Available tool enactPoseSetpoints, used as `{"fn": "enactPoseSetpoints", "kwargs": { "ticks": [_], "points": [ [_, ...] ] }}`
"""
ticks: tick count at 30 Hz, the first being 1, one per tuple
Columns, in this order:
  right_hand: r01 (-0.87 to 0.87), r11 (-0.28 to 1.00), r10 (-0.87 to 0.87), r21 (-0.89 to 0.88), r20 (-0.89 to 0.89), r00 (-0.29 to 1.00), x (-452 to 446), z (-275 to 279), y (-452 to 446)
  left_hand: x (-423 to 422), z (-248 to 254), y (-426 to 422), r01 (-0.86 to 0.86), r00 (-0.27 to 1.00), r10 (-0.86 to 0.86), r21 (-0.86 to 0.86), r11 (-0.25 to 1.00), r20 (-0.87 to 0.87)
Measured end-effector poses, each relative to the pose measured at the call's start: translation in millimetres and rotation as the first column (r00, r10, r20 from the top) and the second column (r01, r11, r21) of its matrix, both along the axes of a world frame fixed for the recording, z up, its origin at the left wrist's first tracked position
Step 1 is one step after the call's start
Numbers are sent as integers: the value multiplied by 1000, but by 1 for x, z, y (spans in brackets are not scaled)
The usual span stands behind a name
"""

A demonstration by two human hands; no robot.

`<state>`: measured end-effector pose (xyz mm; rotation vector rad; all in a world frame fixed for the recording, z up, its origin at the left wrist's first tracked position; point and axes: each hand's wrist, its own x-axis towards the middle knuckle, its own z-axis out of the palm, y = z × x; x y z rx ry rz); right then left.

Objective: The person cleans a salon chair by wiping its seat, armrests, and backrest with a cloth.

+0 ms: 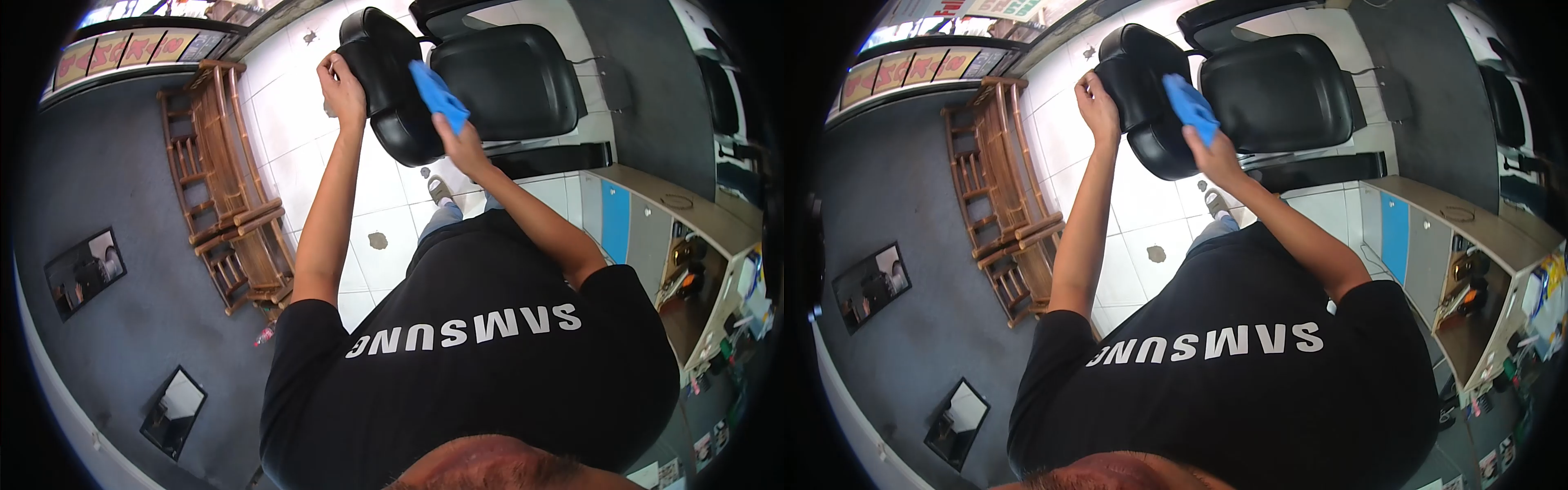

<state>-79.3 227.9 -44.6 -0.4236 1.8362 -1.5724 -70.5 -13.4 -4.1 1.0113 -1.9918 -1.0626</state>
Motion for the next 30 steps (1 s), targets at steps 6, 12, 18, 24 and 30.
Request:
{"fn": "enactPoseSetpoints", "kwargs": {
  "ticks": [6,12,18,24,30],
  "points": [
    [-151,987,127,62,-870,476,62,-12,-43,0,-21,-19,144,989,-141,-104,984,33],
    [-149,953,296,263,-910,291,88,-40,5,-2,-19,-20,223,969,-204,-149,963,136],
    [-90,886,439,455,-761,478,121,-97,52,5,-7,-11,203,968,-180,-125,971,172],
    [277,893,-421,356,439,794,127,-163,150,-1,-19,-19,191,982,-188,-156,969,35],
    [832,547,-759,94,475,446,56,-116,282,-2,-22,-23,229,972,-235,-210,950,-2]
  ]
}}
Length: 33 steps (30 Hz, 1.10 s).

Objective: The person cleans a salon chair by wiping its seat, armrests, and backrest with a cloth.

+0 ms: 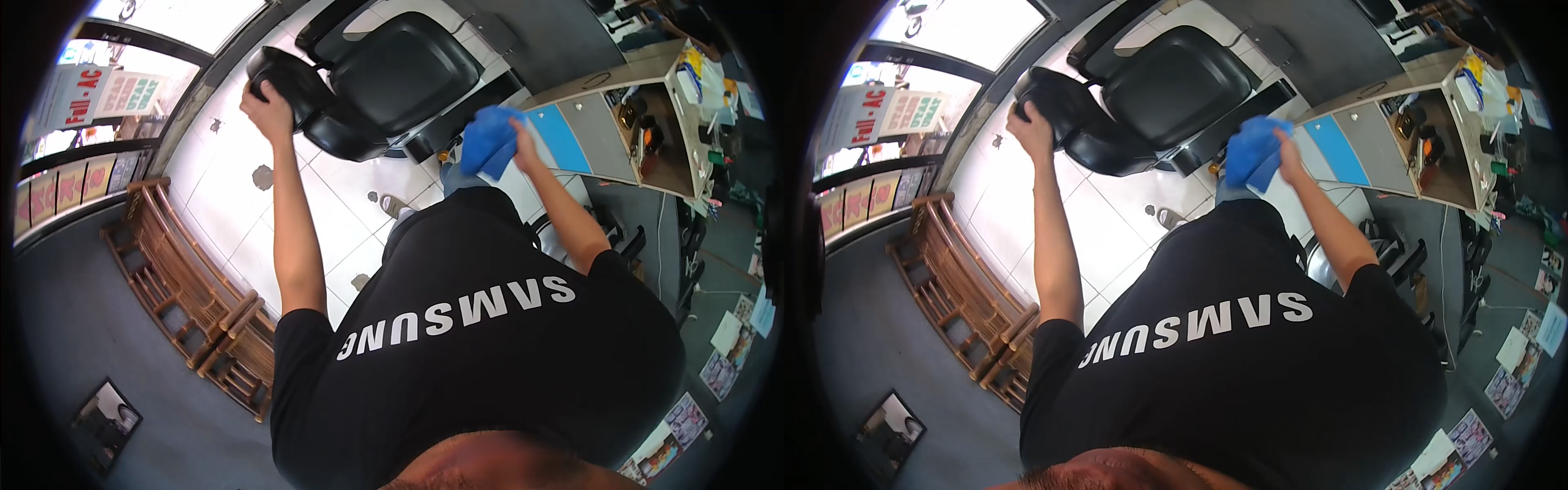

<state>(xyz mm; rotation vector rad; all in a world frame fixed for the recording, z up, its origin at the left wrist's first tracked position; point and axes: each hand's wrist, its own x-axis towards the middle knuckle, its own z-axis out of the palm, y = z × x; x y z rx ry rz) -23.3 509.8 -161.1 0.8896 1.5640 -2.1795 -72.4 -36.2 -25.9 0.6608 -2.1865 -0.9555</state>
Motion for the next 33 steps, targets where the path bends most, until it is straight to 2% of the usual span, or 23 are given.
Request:
{"fn": "enactPoseSetpoints", "kwargs": {
  "ticks": [2,4,5,6,7,8,9,10,11,12,13,14,16,17,19,20,21,23,25,26,27,30,33],
  "points": [
    [91,995,-95,-38,-126,987,-46,27,34,1,3,1,14,1000,-14,15,1000,15],
    [211,956,-150,202,-280,948,-97,29,48,0,0,-2,12,999,-11,-25,1000,39],
    [58,864,49,500,-198,979,-112,32,46,1,4,-1,10,998,-7,-58,998,64],
    [-104,669,216,736,-59,975,-127,37,37,0,0,-4,13,999,-10,-43,999,50],
    [-255,396,333,882,121,935,-143,35,35,-1,5,0,-10,998,12,-24,1000,61],
    [-150,226,419,963,43,907,-160,-36,36,-2,11,5,-34,997,34,-5,999,73],
    [-221,30,634,975,152,758,-155,-32,14,-2,12,6,-37,995,36,10,999,98],
    [157,-106,742,982,-27,670,-149,-88,-7,-3,12,5,-36,994,37,-7,999,101],
    [-40,-339,719,940,287,634,-129,-55,-46,-4,12,5,-36,993,36,-4,999,113],
    [-197,-320,821,927,375,430,-120,-40,-74,-4,13,6,-35,991,35,1,999,129],
    [-378,-239,870,894,370,325,-101,-53,-105,-5,11,4,-37,992,32,39,999,125],
    [-388,-350,913,853,404,64,-87,-48,-133,-5,10,1,-37,989,30,46,998,141],
    [-473,-345,938,811,319,-138,-61,-38,-176,-6,5,-6,-28,987,17,70,997,157],
    [-482,-261,963,837,193,-188,-54,-50,-185,-6,7,-5,-18,983,5,69,997,185],
    [-493,-305,944,815,191,-267,-71,-60,-177,-5,13,-2,-19,970,16,8,1000,244],
    [-497,-328,933,803,192,-306,-77,-66,-173,-7,14,-2,-16,962,21,-20,1000,273],
    [-481,-284,953,829,189,-237,-88,-54,-155,-9,13,-4,-6,949,17,-38,999,316],
    [-461,-466,881,755,349,-320,-130,-27,-128,-11,12,-2,-16,939,49,-101,995,339],
    [-388,-556,830,734,474,-293,-174,-18,-89,-9,14,6,-64,932,117,-164,984,343],
    [-397,-560,828,727,503,-247,-198,-19,-66,-7,18,15,-85,939,120,-119,989,322],
    [-428,-633,762,645,616,-199,-222,-13,-49,-7,23,23,-105,946,123,-74,992,299],
    [-517,-644,707,564,696,-122,-286,-42,11,-10,25,29,-144,955,150,-41,989,255],
    [-549,-686,670,477,708,-223,-297,-91,2,-12,24,30,-187,947,204,-92,978,246]
  ]
}}
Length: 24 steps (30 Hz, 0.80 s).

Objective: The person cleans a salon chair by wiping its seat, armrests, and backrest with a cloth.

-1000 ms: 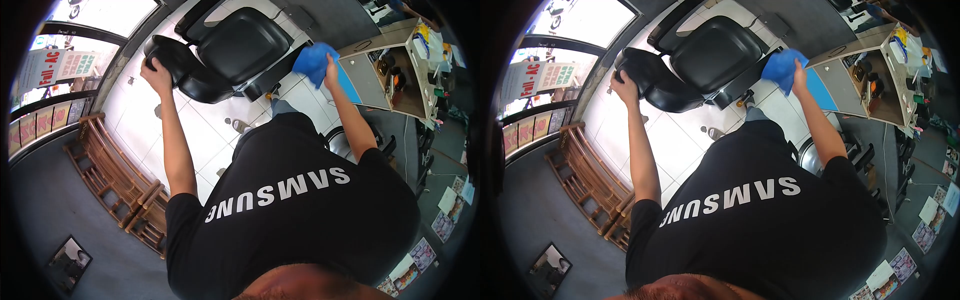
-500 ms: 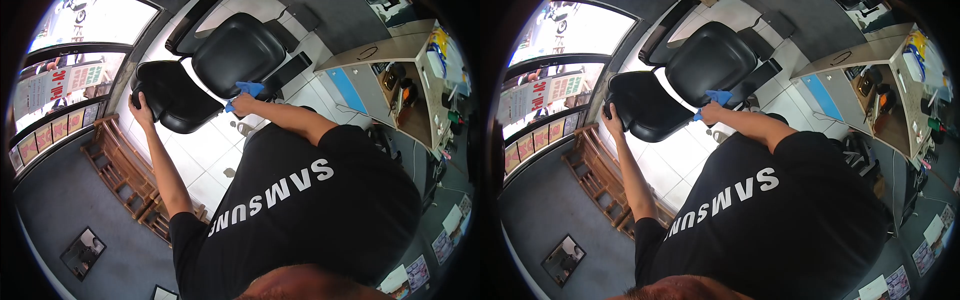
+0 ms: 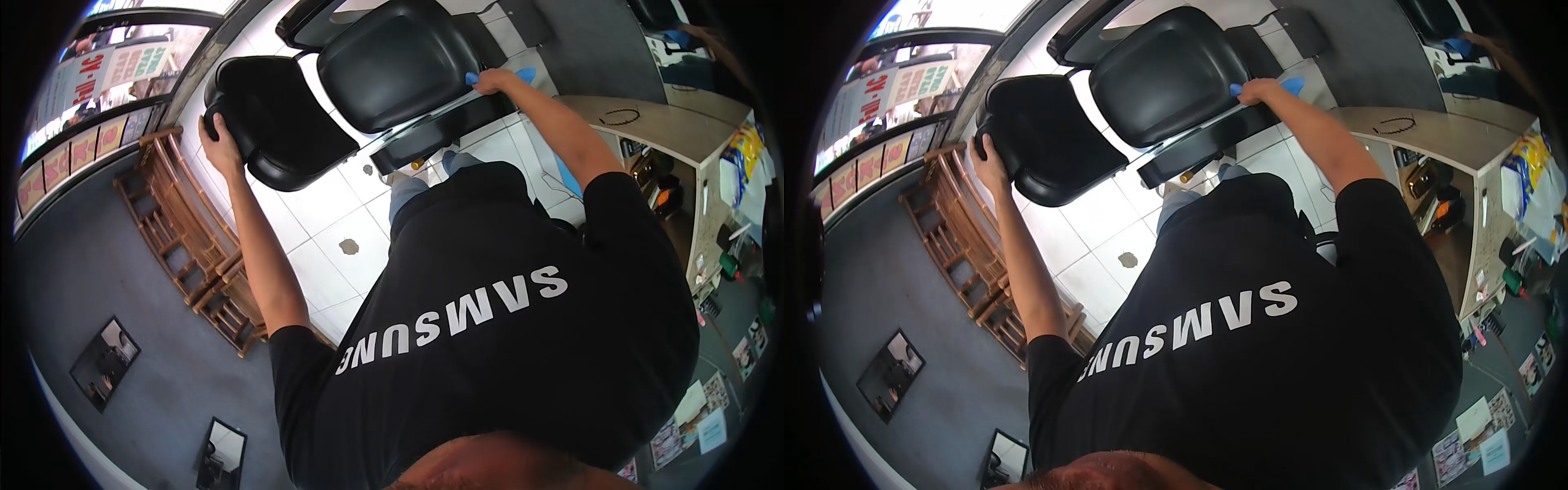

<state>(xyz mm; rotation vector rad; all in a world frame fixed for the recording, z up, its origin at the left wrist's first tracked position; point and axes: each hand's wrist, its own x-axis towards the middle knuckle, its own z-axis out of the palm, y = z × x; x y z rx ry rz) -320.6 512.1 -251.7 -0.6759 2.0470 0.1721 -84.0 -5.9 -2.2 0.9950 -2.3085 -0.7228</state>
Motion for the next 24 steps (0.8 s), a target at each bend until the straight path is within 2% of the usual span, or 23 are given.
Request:
{"fn": "enactPoseSetpoints", "kwargs": {
  "ticks": [2,4,5,7,10,12,14,15,16,17,18,19,20,22,23,24],
  "points": [
    [4,999,0,-36,106,994,25,-29,-37,0,2,4,-31,999,31,-13,999,14],
    [112,978,-64,-176,259,964,85,-49,-97,-1,5,7,-48,998,48,-14,999,32],
    [91,973,-20,-212,314,949,117,-18,-130,-1,5,8,-49,998,50,-19,999,38],
    [-22,974,90,-228,293,952,177,28,-191,-1,5,9,-63,997,63,-19,998,47],
    [-43,939,158,-341,318,935,220,37,-223,1,6,8,-42,998,43,-25,999,37],
    [-73,916,209,-396,312,927,210,25,-218,-1,3,5,-20,1000,20,-29,999,21],
    [-73,934,174,-350,268,948,172,50,-190,2,-1,-1,-6,1000,6,-36,999,14],
    [-57,948,174,-313,361,916,148,33,-177,2,0,-1,-18,1000,18,-30,999,20],
    [-78,954,170,-291,305,937,129,-2,-157,1,1,1,-27,999,28,-24,999,26],
    [-77,965,159,-249,326,932,98,-6,-134,1,3,3,-34,999,34,-18,999,34],
    [-115,988,140,-98,313,939,70,0,-111,1,3,5,-38,999,39,-23,999,36],
    [-242,970,220,19,349,911,41,-28,-82,0,4,6,-43,998,44,-29,999,34],
    [-289,957,279,-24,345,896,14,-122,-38,-1,4,7,-51,998,52,-35,998,29],
    [-69,996,62,63,106,992,-15,-119,20,-1,2,5,-58,998,59,-50,997,22],
    [50,995,-48,83,-22,999,-23,-110,28,-2,1,5,-59,998,60,-58,997,19],
    [30,999,-30,24,19,999,-24,-103,23,-3,3,8,-67,997,68,-55,996,20]
  ]
}}
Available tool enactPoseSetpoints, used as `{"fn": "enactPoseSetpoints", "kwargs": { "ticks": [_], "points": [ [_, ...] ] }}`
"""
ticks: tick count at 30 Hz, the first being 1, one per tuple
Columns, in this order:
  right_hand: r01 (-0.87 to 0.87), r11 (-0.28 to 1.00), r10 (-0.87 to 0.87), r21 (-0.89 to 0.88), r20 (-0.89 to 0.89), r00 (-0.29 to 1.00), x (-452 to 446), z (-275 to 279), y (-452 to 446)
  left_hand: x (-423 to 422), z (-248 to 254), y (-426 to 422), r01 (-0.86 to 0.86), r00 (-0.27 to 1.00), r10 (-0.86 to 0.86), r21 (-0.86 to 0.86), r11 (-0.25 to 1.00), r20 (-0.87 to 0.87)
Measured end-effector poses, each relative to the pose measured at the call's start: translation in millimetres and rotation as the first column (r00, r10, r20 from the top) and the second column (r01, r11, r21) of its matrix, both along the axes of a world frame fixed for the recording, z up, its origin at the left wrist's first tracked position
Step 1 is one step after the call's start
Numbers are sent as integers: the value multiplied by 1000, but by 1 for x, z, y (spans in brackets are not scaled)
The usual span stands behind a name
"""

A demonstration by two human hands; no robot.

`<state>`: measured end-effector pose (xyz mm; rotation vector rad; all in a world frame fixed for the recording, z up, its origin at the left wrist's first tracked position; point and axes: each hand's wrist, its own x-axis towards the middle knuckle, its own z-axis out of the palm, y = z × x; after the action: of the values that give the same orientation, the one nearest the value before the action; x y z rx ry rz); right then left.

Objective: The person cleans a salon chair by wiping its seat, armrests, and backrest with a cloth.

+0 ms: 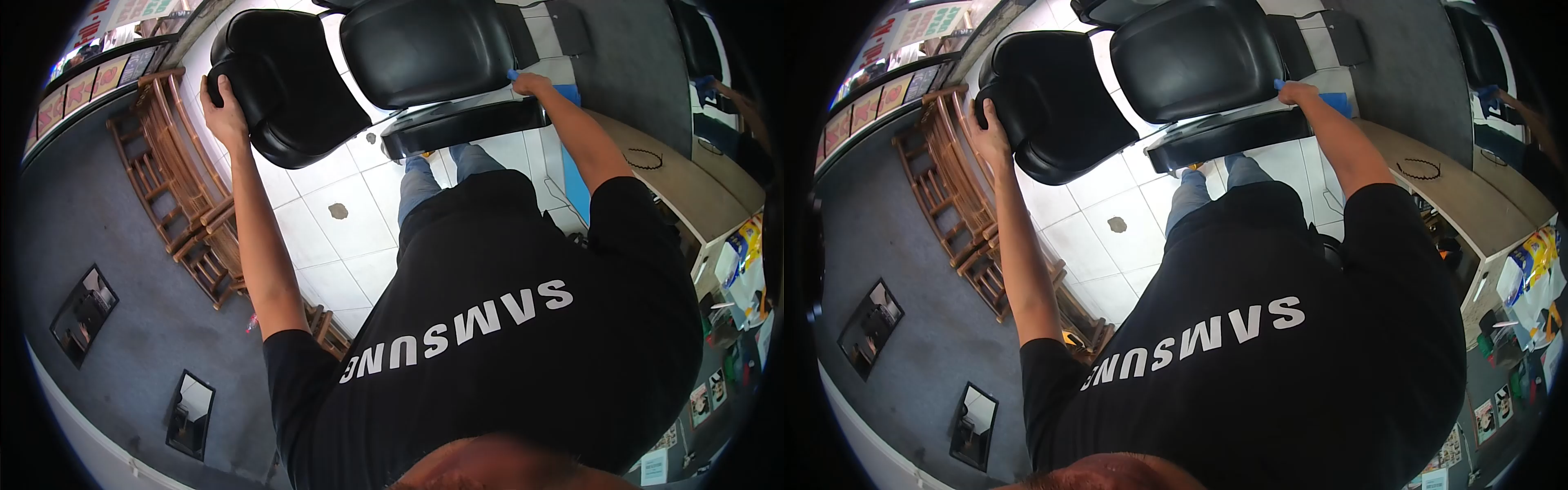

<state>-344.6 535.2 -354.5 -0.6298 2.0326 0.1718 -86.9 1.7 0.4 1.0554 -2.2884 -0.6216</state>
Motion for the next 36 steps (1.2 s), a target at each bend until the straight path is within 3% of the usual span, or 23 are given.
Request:
{"fn": "enactPoseSetpoints", "kwargs": {
  "ticks": [2,3,5,6,7,9,10,11,13,17,21,24,25,27,28,31,33,36],
  "points": [
    [-32,992,42,-124,76,996,8,11,-27,-2,5,7,-17,1000,17,6,1000,2],
    [110,990,-90,-82,219,972,20,15,-56,-2,5,7,-21,1000,21,4,1000,7],
    [146,971,-104,-188,219,970,75,15,-115,-2,5,6,-30,999,30,-2,1000,19],
    [105,962,-33,-254,275,961,107,9,-149,-2,5,6,-28,999,28,0,1000,18],
    [0,916,114,-401,262,958,151,-48,-173,-3,5,6,-26,1000,26,2,1000,16],
    [-90,972,170,-219,382,908,206,31,-247,-1,4,5,-18,1000,18,-5,1000,13],
    [9,979,58,-206,317,947,210,91,-256,-2,3,4,-11,1000,11,-15,1000,9],
    [25,974,54,-227,336,940,214,97,-263,-3,2,3,-2,1000,2,-25,1000,2],
    [-34,964,159,-264,469,869,209,49,-273,-2,1,1,-1,1000,1,-8,1000,2],
    [-72,971,163,-230,409,898,170,-22,-230,-3,6,6,-28,1000,28,43,999,-3],
    [-124,982,169,-145,358,918,153,-23,-223,-4,5,6,-31,999,32,22,999,-19],
    [-67,987,111,-143,324,940,186,11,-247,-4,5,7,-56,998,56,-5,998,11],
    [-107,977,179,-182,447,877,195,0,-267,-5,5,8,-53,999,53,9,999,0],
    [-46,960,192,-276,530,826,207,17,-291,-4,6,9,-49,999,50,38,998,-21],
    [47,944,132,-327,504,854,202,56,-290,-4,3,6,-47,999,48,28,998,-24],
    [636,738,-153,-226,861,484,165,132,-294,-1,-2,-1,-44,999,45,12,999,-28],
    [889,433,-356,-148,878,319,139,185,-293,-2,1,4,-50,998,50,18,999,-29],
    [921,53,-415,-387,830,373,116,206,-315,-4,6,9,-75,997,76,37,996,-17]
  ]
}}
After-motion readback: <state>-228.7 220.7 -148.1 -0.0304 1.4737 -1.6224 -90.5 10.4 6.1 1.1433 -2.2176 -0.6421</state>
